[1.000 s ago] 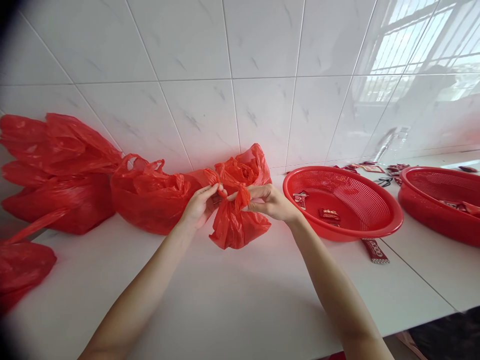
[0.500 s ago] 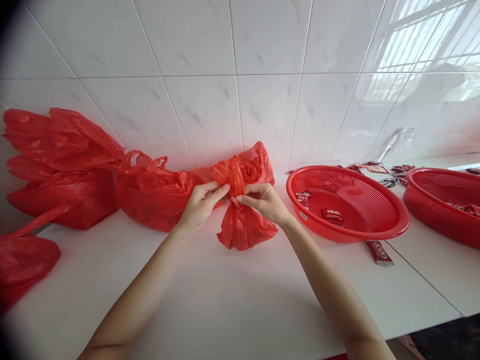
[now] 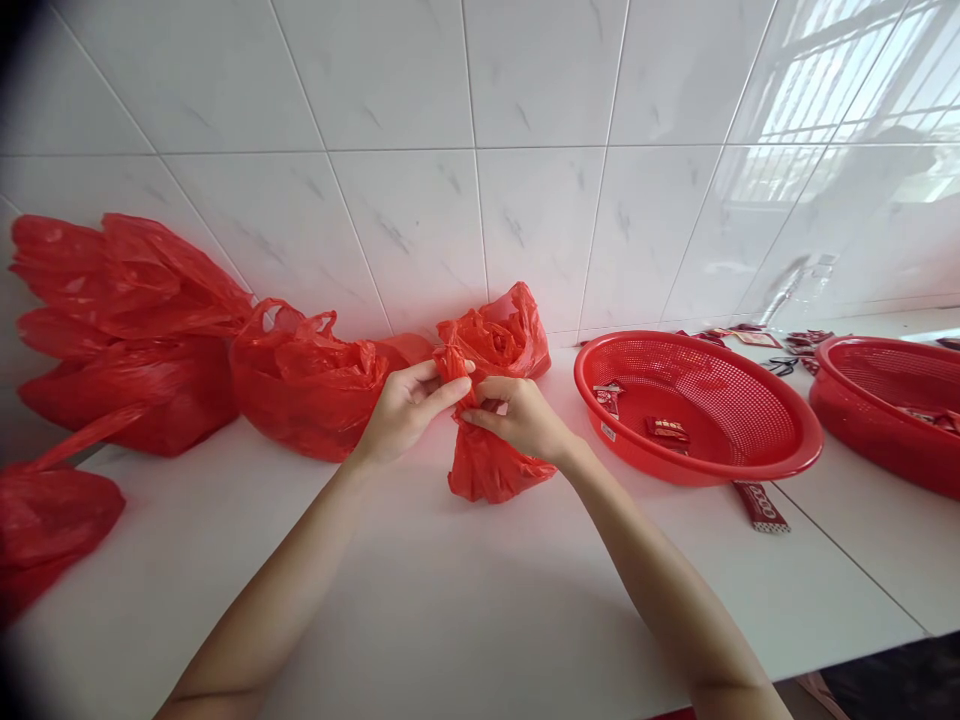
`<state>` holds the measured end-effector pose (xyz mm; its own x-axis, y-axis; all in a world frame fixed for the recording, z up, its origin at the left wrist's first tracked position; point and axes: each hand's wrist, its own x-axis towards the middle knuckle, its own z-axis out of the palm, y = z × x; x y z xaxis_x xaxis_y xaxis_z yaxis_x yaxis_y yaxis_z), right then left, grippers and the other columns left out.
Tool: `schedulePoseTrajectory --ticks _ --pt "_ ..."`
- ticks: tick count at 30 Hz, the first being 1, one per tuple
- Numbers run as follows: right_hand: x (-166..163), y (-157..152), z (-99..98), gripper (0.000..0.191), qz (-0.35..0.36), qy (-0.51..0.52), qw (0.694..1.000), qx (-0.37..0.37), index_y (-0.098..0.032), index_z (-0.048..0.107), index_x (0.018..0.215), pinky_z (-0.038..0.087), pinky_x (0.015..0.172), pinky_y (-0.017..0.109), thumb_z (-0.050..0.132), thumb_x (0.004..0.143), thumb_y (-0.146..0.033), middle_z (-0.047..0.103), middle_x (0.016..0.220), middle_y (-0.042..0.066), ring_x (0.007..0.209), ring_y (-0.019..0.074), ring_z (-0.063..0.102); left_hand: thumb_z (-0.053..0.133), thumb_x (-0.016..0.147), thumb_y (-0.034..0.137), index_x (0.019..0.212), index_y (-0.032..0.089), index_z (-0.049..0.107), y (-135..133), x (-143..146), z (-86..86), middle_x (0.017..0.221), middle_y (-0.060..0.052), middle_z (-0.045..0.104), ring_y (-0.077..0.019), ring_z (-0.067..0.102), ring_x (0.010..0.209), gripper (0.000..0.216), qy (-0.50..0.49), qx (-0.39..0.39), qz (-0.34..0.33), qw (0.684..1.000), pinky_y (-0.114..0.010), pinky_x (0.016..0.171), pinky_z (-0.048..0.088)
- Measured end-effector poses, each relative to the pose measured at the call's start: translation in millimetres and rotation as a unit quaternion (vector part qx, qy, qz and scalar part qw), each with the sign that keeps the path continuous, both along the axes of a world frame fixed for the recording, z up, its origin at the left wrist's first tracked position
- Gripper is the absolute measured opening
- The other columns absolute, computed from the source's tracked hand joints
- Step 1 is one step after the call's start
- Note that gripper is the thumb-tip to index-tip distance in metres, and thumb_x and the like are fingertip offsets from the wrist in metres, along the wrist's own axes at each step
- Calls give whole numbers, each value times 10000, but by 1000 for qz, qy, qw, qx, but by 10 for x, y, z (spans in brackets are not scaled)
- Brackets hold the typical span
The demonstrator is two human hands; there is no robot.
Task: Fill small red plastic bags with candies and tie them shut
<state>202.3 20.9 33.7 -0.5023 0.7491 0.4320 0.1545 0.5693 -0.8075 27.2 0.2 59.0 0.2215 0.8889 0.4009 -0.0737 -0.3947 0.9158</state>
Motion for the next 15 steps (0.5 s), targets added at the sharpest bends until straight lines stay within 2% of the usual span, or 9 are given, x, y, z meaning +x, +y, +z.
schedulePoseTrajectory --ticks 6,11,15 --pt "16 -12 34 253 66 26 996 -55 -182 624 867 454 638 282 782 795 -366 601 789 -18 684 131 540 774 801 412 864 179 750 -30 -34 17 786 -22 659 -183 623 800 243 -11 8 16 1000 -347 810 537" --pt "23 28 -2 292 142 21 982 -119 -159 674 795 471 652 287 789 798 -428 633 745 2 693 142 564 788 785 396 738 184 713 -54 -48 48 721 0 594 -145 553 708 229 -3 34 32 999 -291 699 492" --pt "-10 24 -30 295 159 64 971 -165 -151 706 809 468 625 270 825 766 -418 629 720 -3 660 127 557 798 771 370 635 193 650 -69 -42 67 697 9 551 -148 545 724 268 -10 72 66 995 -285 697 479"
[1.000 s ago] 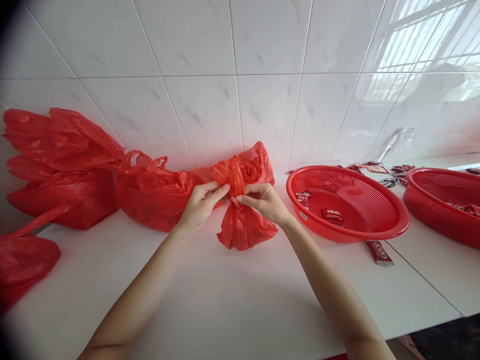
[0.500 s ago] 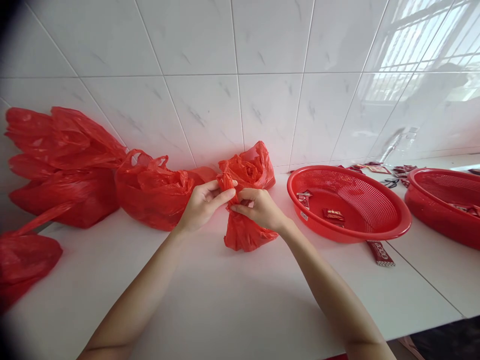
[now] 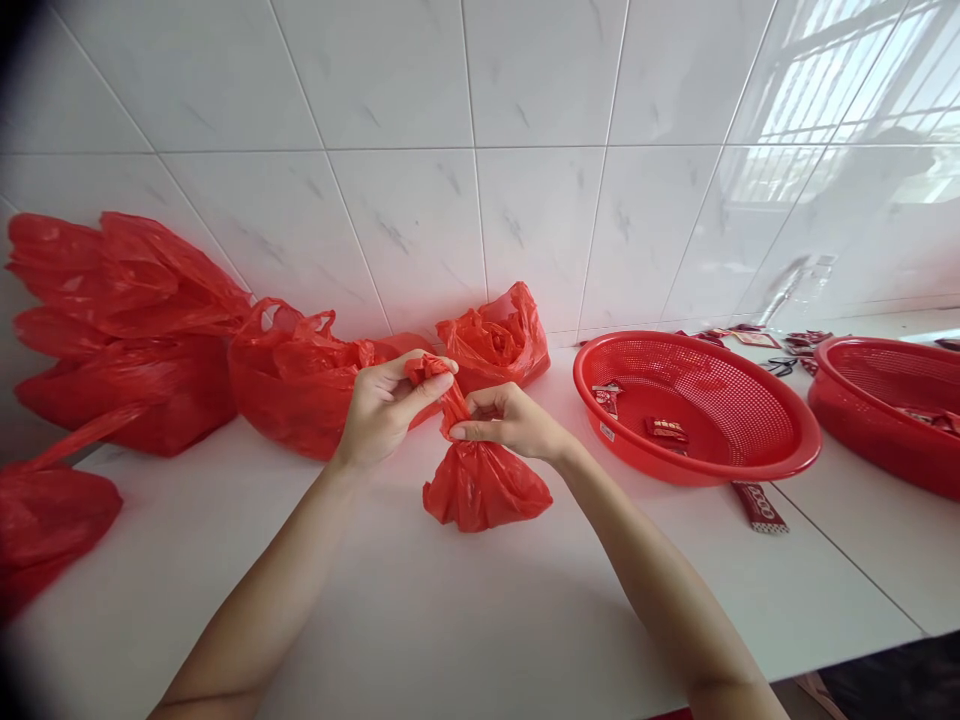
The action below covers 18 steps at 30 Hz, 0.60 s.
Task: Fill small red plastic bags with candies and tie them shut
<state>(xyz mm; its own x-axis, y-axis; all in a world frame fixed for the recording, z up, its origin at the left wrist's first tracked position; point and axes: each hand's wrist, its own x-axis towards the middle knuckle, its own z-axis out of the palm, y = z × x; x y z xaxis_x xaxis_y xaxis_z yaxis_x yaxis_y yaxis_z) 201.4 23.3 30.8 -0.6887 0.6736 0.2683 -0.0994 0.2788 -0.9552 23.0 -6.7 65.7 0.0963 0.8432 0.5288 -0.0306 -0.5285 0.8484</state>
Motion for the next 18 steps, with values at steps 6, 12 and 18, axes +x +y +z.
schedulePoseTrajectory --ticks 6,12,18 --pt "10 -21 20 279 30 11 999 8 -148 703 816 467 675 275 744 857 -420 615 751 2 693 122 546 788 796 339 737 211 716 -6 -18 0 786 -2 645 -158 595 787 158 -35 25 15 999 -295 758 510" --pt "46 -23 41 282 55 -19 998 15 -147 737 886 485 750 310 773 823 -420 656 815 18 773 155 583 795 793 371 769 208 740 -5 -52 17 770 -7 650 -165 600 766 174 -21 20 21 999 -312 751 519" --pt "-60 -20 -23 270 61 23 998 -8 -152 674 707 434 635 271 804 790 -374 563 672 -32 628 103 482 786 806 346 733 203 733 -67 -68 75 735 -3 624 -157 591 754 168 2 61 32 998 -306 748 517"
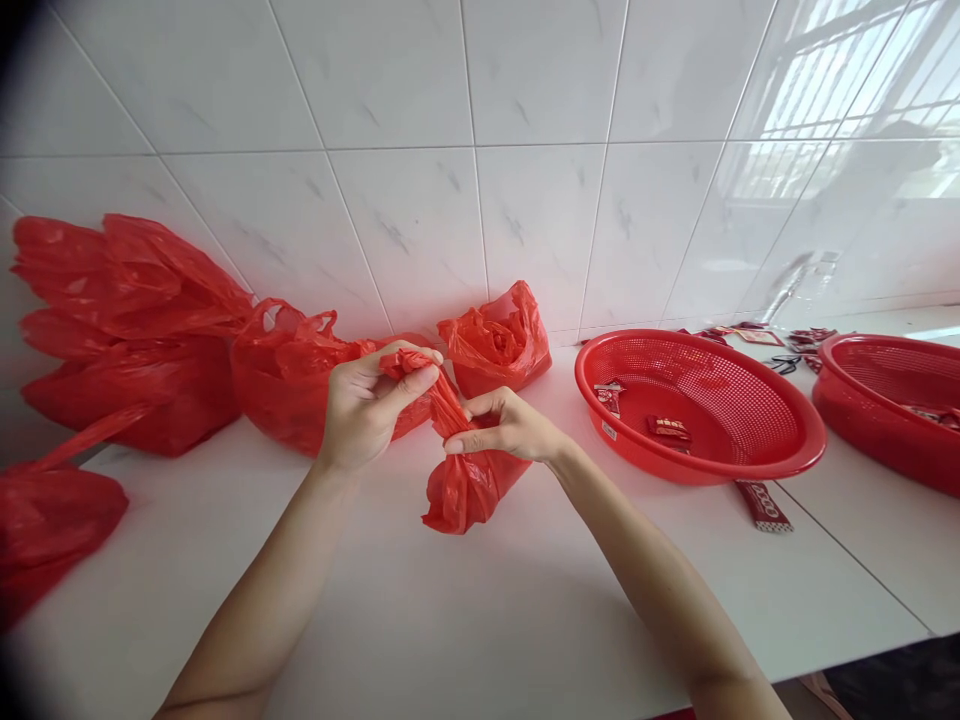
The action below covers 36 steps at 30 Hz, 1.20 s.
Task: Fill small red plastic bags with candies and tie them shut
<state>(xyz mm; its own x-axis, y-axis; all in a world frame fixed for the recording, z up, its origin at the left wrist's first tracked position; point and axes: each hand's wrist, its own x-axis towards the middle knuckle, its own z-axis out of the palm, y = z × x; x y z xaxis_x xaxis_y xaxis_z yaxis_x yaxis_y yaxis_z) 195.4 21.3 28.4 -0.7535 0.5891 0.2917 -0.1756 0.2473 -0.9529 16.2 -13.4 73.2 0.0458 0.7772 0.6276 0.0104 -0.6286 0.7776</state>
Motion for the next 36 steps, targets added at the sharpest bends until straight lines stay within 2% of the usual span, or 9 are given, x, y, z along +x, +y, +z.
schedulePoseTrajectory --ticks 5,9,12,16,20,23,28,32,36 --pt "-69 17 -82 311 -3 15 1000 -10 -157 635 668 400 590 253 840 750 -375 521 637 -50 596 90 446 778 813 289 721 187 714 -16 9 -7 763 -11 662 -153 626 767 152 27 34 -16 999 -288 735 532" --pt "7 36 -54 272 -32 23 999 -6 -153 693 733 442 645 266 815 781 -392 580 688 -24 646 108 505 774 814 252 771 205 740 72 -5 -52 831 -3 707 -135 643 808 72 -53 20 -17 998 -255 753 533" --pt "82 48 -11 291 -21 9 1000 0 -156 744 847 487 741 298 737 852 -446 651 772 14 743 142 581 799 779 245 796 205 759 122 -24 -70 823 0 709 -131 644 802 60 -87 -18 -22 996 -253 758 535" --pt "90 53 4 253 -14 3 1000 -8 -155 750 852 496 751 299 755 843 -408 677 797 19 749 139 594 827 729 233 849 197 759 125 -35 -63 863 -7 711 -136 651 811 142 -94 -53 -25 994 -257 753 544" --pt "45 47 -18 239 -39 19 999 -13 -149 723 763 479 703 281 778 824 -374 662 759 10 704 123 577 832 704 247 1033 222 731 126 -56 -30 968 -14 719 -160 675 911 344 -113 -49 -21 992 -281 816 557" --pt "23 46 -33 256 -59 38 997 -9 -149 696 713 449 660 269 776 827 -364 623 696 -10 652 108 544 820 733 317 1111 230 693 118 -72 -30 997 -27 721 -191 686 948 408 -58 -62 -28 996 -314 839 563" --pt "-1 52 -45 300 -87 51 995 19 -149 679 685 395 603 259 789 806 -400 546 643 -38 607 93 466 669 890 440 988 190 718 53 -40 -196 1029 -71 737 -237 685 1039 273 111 -132 -109 979 -370 924 559" --pt "39 41 -12 339 -61 -40 994 77 -149 709 724 424 625 272 735 845 -465 599 683 -19 647 117 516 576 948 499 1020 187 733 -22 -103 -337 1162 -87 729 -246 657 1153 357 138 -110 -56 983 -385 1031 517" --pt "167 7 109 368 -88 -125 978 143 -175 763 1043 524 848 341 730 842 -482 756 1035 66 974 231 676 551 934 589 1025 163 730 -155 -419 -304 985 -95 770 -251 722 976 471 123 -127 40 983 -372 918 572"
